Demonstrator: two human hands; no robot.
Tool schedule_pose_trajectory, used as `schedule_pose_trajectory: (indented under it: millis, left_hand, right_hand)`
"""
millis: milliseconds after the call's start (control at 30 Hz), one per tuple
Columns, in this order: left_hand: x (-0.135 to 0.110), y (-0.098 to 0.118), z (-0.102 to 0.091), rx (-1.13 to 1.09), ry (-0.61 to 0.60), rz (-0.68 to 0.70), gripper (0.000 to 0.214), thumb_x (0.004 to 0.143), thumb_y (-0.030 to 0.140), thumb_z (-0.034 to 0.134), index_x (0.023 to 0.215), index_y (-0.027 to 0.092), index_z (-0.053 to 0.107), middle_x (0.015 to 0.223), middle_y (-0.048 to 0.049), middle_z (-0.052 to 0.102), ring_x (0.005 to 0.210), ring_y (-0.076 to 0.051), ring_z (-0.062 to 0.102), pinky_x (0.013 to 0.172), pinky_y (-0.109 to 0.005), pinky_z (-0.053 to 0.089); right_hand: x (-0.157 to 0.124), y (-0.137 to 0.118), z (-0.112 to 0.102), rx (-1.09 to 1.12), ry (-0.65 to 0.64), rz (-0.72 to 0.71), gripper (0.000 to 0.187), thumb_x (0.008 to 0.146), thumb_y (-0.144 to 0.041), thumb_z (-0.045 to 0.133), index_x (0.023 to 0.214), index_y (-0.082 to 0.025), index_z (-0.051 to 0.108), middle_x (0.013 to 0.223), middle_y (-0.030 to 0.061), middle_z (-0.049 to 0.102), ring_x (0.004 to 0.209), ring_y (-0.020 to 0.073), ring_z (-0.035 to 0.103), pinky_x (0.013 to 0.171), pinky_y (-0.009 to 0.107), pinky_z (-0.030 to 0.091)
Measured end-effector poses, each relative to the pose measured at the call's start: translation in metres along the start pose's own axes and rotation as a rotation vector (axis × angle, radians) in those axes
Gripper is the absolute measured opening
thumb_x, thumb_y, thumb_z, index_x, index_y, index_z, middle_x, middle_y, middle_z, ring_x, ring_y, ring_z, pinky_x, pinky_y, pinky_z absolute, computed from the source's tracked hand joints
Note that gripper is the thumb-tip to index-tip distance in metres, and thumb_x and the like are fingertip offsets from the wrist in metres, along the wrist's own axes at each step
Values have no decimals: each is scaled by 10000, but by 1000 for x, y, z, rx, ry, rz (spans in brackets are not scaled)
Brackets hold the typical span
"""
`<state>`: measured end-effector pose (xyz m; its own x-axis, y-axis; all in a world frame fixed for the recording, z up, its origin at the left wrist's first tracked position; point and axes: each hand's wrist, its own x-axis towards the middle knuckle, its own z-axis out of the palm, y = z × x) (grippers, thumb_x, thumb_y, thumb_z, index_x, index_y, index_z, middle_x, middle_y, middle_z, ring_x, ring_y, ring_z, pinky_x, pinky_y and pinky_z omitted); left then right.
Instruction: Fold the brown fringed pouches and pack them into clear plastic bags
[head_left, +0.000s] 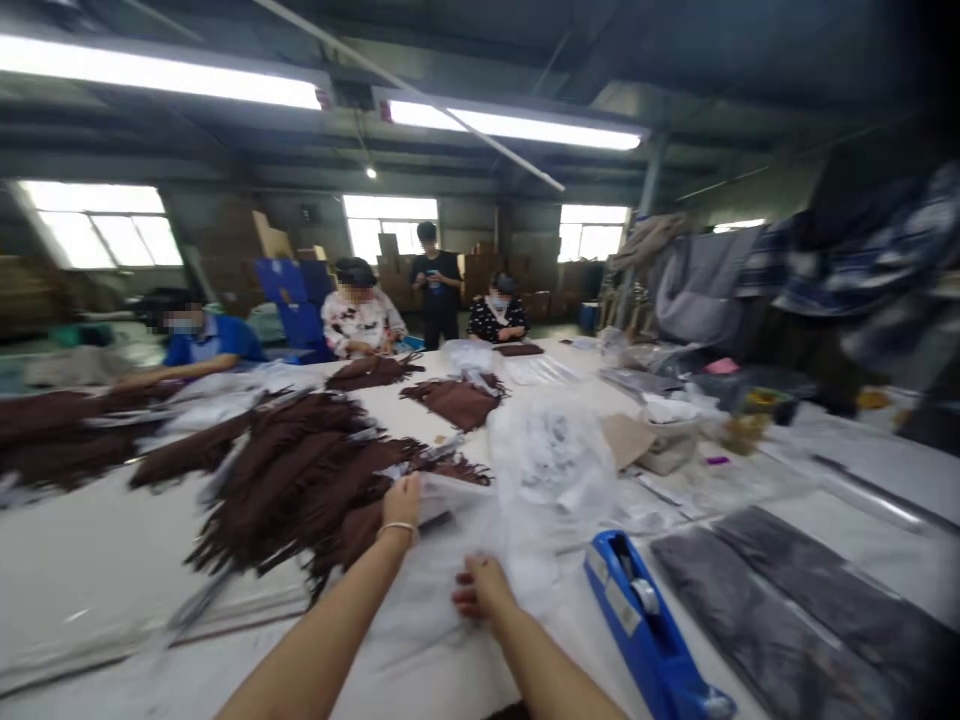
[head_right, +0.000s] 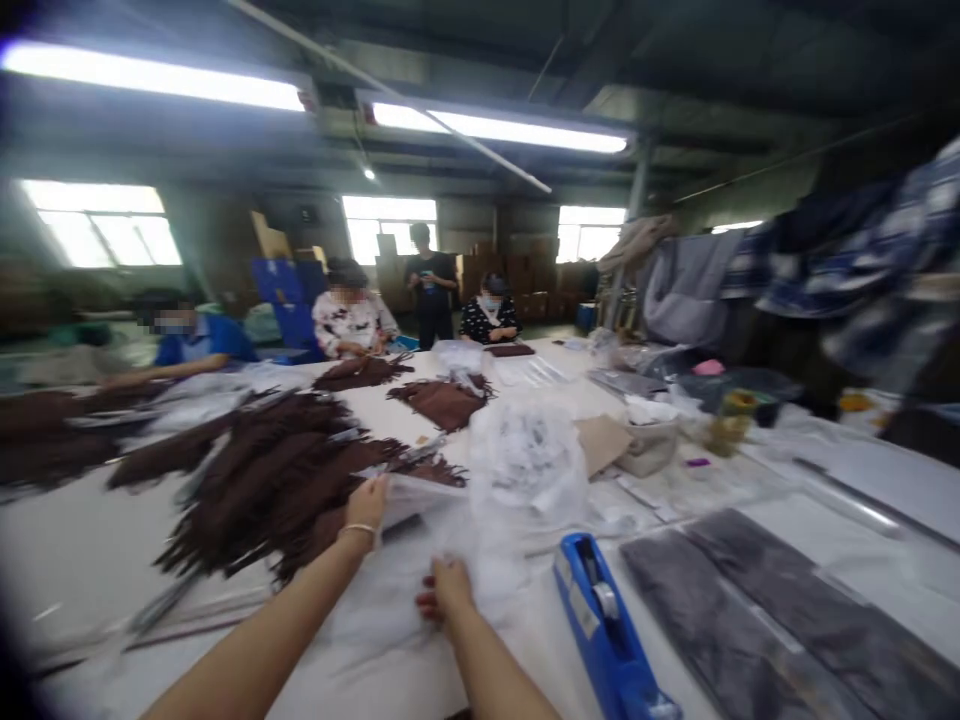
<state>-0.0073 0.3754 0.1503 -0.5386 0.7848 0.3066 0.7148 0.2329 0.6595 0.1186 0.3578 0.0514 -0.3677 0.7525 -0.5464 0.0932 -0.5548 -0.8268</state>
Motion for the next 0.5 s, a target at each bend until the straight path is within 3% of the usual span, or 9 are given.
schedule_pose_trajectory:
  millis: [100,167,233,300,367,433,500]
  left_hand:
    - [0,2,-22,38,16,115,313,963,322,375,814,137,579,712,-8,596,677,-125,583,677,-265,469]
    - [-17,8,-28,41,-5,228,344,965,344,341,783,167,574,658,-1,588,632,-121,572,637,-233,431]
    - [-42,10,-30,54,-50,351,331,950,376,364,783,187,578,668,-8,601,626,-124,570,624,-227,406]
    - [-68,8,-33,83,-82,499,328,951,374,358,800,190,585,718,-30,624,665,-134,582,647,-231,403]
    - [-89,6,-34,128,-101,643,345,966,354,317,839,186,590,783,-54,645,735,-145,598,699,-236,414]
    - [-101,7,-34,225,-159,731,337,962,382,334,888,182,595,805,-64,651,776,-162,609,736,-249,429]
    - [-105,9,-36,410,-273,748,316,921,447,426,944,177,590,797,-70,649,785,-190,614,738,-273,448]
  right_hand:
    - [-16,2,-8,-28,-129,-44,320,946,-394,315,991,-138,502,756,9,590,477,45,535,476,171,431]
    - [-43,-1,-19,-64,-274,-77,400,896,-479,393,921,-113,554,732,65,631,512,104,591,504,224,463]
    - [-75,-7,-31,-142,-308,-258,478,846,-558,432,912,-117,602,751,107,666,611,186,641,584,305,501]
    - [-100,-18,-39,-364,-89,-686,459,836,-533,461,1080,-168,594,957,115,676,885,245,635,809,385,485]
    - [-109,-34,-45,-763,182,-1038,488,814,-405,537,1269,-233,488,1214,86,584,1166,264,481,1007,424,345]
    - [-104,-48,-49,-1134,269,-1086,448,789,-247,542,1237,-247,527,1207,67,579,1174,244,450,1007,391,329]
    - [-93,-58,-53,-1282,263,-1015,333,767,-127,493,1046,-225,647,1031,71,633,1024,210,521,908,326,389]
